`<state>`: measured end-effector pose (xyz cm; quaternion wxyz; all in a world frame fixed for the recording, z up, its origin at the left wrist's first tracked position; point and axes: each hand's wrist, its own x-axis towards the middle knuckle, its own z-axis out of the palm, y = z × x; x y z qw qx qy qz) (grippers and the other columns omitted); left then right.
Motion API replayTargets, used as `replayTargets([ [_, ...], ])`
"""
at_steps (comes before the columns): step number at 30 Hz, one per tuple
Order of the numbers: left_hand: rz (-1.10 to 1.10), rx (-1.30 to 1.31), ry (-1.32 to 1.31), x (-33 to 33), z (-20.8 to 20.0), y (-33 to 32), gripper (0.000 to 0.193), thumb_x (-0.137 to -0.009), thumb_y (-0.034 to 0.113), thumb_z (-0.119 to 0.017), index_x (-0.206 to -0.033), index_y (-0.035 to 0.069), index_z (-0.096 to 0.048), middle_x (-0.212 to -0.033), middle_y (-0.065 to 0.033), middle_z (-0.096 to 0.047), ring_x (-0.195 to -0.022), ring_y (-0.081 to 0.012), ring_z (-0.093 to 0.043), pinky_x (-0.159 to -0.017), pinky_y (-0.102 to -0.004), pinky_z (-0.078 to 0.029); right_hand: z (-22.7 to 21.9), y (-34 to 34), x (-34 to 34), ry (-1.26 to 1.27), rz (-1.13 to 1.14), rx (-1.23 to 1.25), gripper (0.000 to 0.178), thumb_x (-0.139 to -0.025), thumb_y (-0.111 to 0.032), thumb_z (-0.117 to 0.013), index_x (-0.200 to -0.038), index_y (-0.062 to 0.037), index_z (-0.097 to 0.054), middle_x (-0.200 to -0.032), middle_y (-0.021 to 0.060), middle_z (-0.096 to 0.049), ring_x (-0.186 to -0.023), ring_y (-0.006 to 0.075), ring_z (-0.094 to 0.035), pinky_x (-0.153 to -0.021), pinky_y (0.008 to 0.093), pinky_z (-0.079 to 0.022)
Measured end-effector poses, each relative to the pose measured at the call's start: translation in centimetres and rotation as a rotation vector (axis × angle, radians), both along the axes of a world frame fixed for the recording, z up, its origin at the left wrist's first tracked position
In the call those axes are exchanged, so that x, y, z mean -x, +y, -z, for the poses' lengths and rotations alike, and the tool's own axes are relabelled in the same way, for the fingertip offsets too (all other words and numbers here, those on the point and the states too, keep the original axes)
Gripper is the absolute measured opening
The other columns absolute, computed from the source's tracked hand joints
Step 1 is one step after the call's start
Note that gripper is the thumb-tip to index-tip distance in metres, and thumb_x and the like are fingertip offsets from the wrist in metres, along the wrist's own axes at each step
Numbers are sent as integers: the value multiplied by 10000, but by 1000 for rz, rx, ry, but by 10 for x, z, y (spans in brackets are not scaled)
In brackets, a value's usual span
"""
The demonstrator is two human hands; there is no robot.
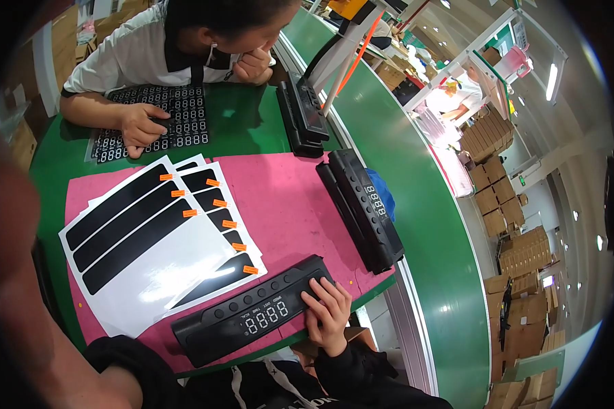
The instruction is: Assembling and inspecting digital display units on a factory production line.
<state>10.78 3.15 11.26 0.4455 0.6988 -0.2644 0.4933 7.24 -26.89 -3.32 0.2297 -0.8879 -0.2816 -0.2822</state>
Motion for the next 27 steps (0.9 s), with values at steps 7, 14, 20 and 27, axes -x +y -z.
replayTargets([
  [7,36,35,22,1,0,-3,744,-783,295,-674,-1375,-41,-374,-1138,-259,-536,-1016,-317,-543,-866,-387,-445,-1,0,0,-2,-10,14,408,-718,-42,-610,-1111,-111,-691,-1244,103,-638,-1193,299,-567,-1033,464,-368],
  [14,70,70,45,2,-1,-5,716,-791,275,-665,-1367,-42,-380,-1118,-249,-543,-993,-306,-547,-852,-379,-449,0,0,0,-7,7,2,415,-729,-60,-627,-1128,-142,-706,-1257,61,-637,-1203,251,-562,-1050,430,-353],
  [20,103,105,62,3,0,-8,693,-797,258,-656,-1360,-43,-386,-1100,-240,-549,-974,-296,-551,-840,-372,-452,0,1,0,-7,10,-3,416,-729,-48,-619,-1125,-140,-704,-1249,61,-640,-1200,257,-563,-1045,433,-358],
  [27,139,151,74,3,1,-12,666,-804,237,-647,-1352,-44,-393,-1080,-230,-556,-951,-284,-555,-826,-364,-456,-1,1,0,-9,14,8,428,-722,-37,-615,-1129,-140,-699,-1250,66,-639,-1197,259,-563,-1035,438,-363],
])
